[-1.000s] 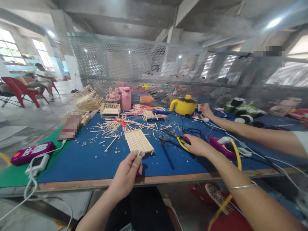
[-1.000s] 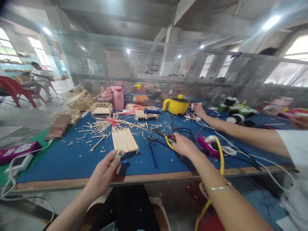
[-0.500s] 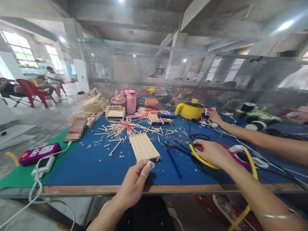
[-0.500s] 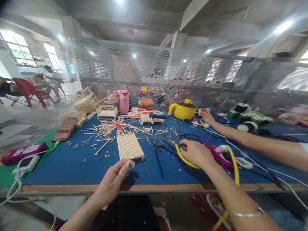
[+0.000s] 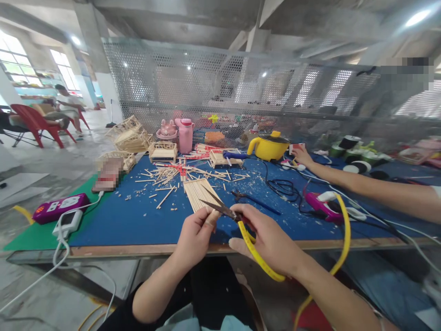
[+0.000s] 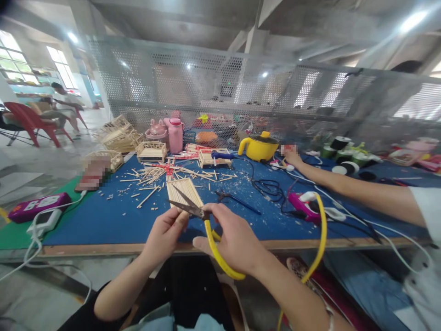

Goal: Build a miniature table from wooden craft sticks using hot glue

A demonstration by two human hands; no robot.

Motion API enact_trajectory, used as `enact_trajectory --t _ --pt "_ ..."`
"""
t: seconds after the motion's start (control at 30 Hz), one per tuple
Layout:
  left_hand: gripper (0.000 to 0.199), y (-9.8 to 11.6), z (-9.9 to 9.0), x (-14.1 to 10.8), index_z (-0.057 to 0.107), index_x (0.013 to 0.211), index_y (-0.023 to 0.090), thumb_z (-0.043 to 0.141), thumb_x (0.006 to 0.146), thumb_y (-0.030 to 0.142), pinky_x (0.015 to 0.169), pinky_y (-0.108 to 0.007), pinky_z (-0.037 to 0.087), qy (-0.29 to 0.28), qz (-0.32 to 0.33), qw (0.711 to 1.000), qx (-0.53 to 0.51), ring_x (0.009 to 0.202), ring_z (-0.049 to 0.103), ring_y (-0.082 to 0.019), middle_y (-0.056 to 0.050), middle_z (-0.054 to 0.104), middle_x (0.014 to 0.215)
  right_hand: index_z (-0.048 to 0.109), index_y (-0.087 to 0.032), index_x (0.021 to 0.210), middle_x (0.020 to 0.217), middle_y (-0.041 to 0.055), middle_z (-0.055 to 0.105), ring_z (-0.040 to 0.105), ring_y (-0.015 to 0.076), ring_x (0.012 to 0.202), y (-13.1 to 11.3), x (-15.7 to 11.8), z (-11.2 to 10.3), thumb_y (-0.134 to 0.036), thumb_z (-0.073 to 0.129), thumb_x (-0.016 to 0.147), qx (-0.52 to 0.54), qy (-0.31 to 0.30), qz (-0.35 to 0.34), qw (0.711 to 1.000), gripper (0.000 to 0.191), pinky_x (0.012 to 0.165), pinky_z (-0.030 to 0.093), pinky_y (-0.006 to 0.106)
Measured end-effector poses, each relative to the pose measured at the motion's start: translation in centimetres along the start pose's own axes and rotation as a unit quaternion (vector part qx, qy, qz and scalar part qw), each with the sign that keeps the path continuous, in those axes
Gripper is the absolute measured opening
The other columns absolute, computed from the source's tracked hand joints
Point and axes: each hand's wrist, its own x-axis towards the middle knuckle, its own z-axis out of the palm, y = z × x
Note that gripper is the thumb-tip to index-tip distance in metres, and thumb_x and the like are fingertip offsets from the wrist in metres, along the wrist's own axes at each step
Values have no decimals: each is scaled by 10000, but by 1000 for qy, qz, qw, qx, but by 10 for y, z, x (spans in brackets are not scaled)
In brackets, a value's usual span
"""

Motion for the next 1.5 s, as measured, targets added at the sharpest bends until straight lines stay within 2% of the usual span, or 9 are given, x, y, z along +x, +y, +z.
enact_trajectory --t 0.13,0.33,0.53,0.63,0.8,0.97,1.13,1.37,1.5 --pt "336 -3 -2 -3 557 640 163 475 885 377 591 -212 389 41 36 997 60 616 486 -110 18 562 621 510 -233 1157 1065 65 595 588 227 961 1 -1 5 -348 726 695 -48 11 -13 999 523 815 490 345" --pt "320 -1 -2 -5 593 607 157 500 883 289 594 -209 421 47 91 991 88 609 555 -116 0 634 626 476 -193 1194 1127 103 568 531 259 1055 1 0 4 -374 708 712 -77 3 -28 997 565 937 424 428" --pt "219 -1 0 -7 699 743 170 550 872 266 676 -222 471 51 109 991 54 728 636 -147 -37 716 787 444 -199 1247 1192 117 554 495 284 1121 4 -2 6 -419 689 728 -77 -15 -34 996 615 978 388 475" --pt "204 -1 -1 -7 723 773 180 563 867 266 690 -225 482 49 116 990 58 741 646 -150 -40 729 819 437 -207 1246 1213 115 547 496 264 1140 4 -3 7 -420 666 755 -42 -19 -43 998 582 988 394 440" --pt "212 0 -1 -10 734 809 188 539 878 236 672 -213 486 67 131 983 108 727 658 -144 -37 733 797 451 -231 1217 1204 97 563 530 245 1113 1 -4 12 -368 652 770 -21 -2 -29 999 509 966 414 408" --pt "197 4 1 -10 701 759 171 533 860 163 660 -187 464 90 159 970 159 736 647 -134 -31 716 769 386 -220 1197 1075 90 606 595 256 988 2 -5 24 -415 728 656 -19 79 102 991 669 850 475 398" --pt "197 9 0 -10 663 710 164 534 859 165 585 -166 413 106 167 960 197 619 571 -92 3 669 676 390 -222 1026 896 45 616 623 214 782 3 -6 30 -430 758 578 4 131 162 978 616 692 492 330" --pt "214 4 -1 -12 612 682 162 487 848 110 564 -183 402 97 177 950 240 590 552 -101 5 605 615 558 -214 926 837 38 613 585 217 774 4 -7 26 -473 714 653 -91 84 129 984 407 680 451 319" --pt "215 -2 1 -13 632 767 166 450 854 89 586 -204 424 128 230 922 284 641 570 -126 -17 622 669 581 -196 914 849 59 620 586 223 801 2 -8 29 -478 630 751 -97 72 101 988 329 701 443 316"
